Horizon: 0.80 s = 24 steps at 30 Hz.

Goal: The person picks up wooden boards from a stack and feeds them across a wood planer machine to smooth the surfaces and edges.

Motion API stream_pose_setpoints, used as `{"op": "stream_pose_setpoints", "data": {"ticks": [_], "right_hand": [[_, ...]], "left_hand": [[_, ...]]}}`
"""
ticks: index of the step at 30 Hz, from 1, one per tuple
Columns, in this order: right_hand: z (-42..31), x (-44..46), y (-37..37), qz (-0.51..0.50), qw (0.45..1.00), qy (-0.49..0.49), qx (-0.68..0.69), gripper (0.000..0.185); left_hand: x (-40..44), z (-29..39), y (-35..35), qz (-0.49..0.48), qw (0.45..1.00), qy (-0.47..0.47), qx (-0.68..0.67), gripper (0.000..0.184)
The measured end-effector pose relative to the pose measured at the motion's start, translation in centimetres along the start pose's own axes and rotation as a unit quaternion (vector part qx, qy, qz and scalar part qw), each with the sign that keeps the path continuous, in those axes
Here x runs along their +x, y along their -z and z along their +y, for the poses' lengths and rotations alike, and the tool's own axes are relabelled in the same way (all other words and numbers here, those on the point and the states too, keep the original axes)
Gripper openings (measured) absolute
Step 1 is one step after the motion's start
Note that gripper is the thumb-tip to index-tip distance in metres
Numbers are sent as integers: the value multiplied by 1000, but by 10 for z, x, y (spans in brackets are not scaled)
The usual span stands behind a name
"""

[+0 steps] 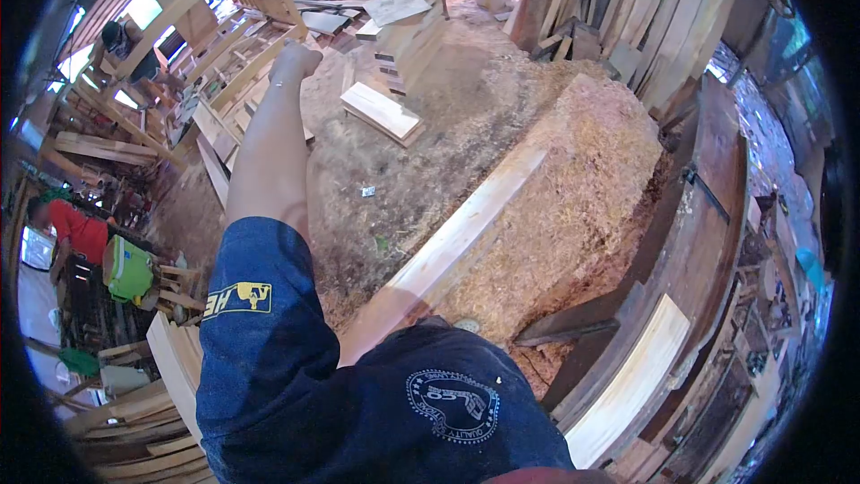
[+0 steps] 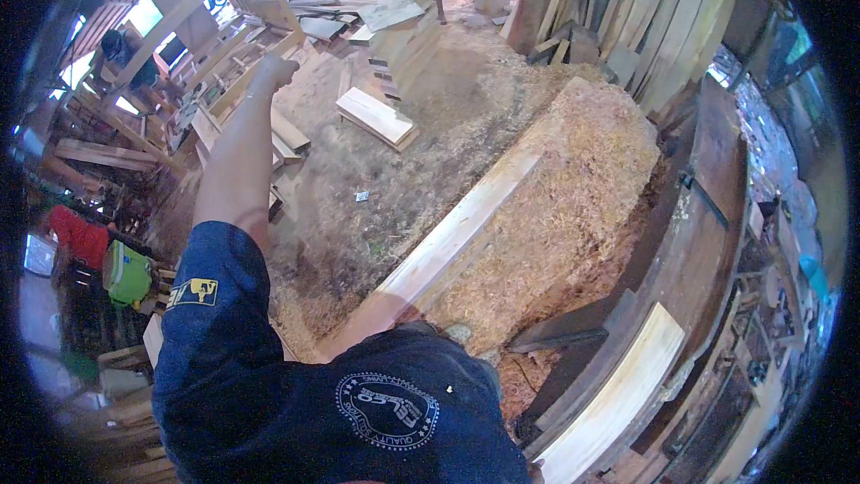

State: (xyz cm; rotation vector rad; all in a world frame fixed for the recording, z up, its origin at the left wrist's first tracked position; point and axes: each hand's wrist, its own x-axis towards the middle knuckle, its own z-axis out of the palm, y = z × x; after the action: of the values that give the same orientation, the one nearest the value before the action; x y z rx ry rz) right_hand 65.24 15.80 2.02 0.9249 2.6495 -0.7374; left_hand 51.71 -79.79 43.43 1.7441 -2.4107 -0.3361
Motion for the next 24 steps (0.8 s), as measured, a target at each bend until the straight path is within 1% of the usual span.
{"op": "stream_pose_setpoints", "data": {"ticks": [4, 8, 11, 14, 17, 20, 21, 23, 24], "right_hand": [[-3, 0, -3, 0, 1000, 2, 0, 71], [-6, 1, -6, -3, 1000, 5, -1, 70], [-6, 0, -4, -2, 1000, 3, 0, 70], [-4, -1, -4, -2, 1000, 1, -1, 70], [-2, -2, -1, -3, 1000, 5, -7, 70], [-5, 1, 0, -4, 1000, 13, -10, 70], [-5, 1, 0, -3, 1000, 15, -11, 70], [-6, 3, 1, 0, 1000, 17, -11, 70], [-6, 3, 0, 0, 1000, 17, -11, 70]], "left_hand": [[-8, -5, 15, -2, 1000, 12, -7, 85], [-20, -6, 31, -10, 1000, 17, 13, 84], [4, -17, 20, 10, 999, 7, 44, 80], [-29, -9, 27, 57, 998, 34, 10, 76], [-22, -15, 30, 24, 1000, 9, 12, 77], [-22, -19, 28, 9, 999, -11, 43, 79], [-11, -26, 9, 37, 999, -26, 27, 80], [-19, -33, -46, 176, 979, -94, 40, 70], [-40, -30, -73, 128, 983, -118, 53, 67]]}}
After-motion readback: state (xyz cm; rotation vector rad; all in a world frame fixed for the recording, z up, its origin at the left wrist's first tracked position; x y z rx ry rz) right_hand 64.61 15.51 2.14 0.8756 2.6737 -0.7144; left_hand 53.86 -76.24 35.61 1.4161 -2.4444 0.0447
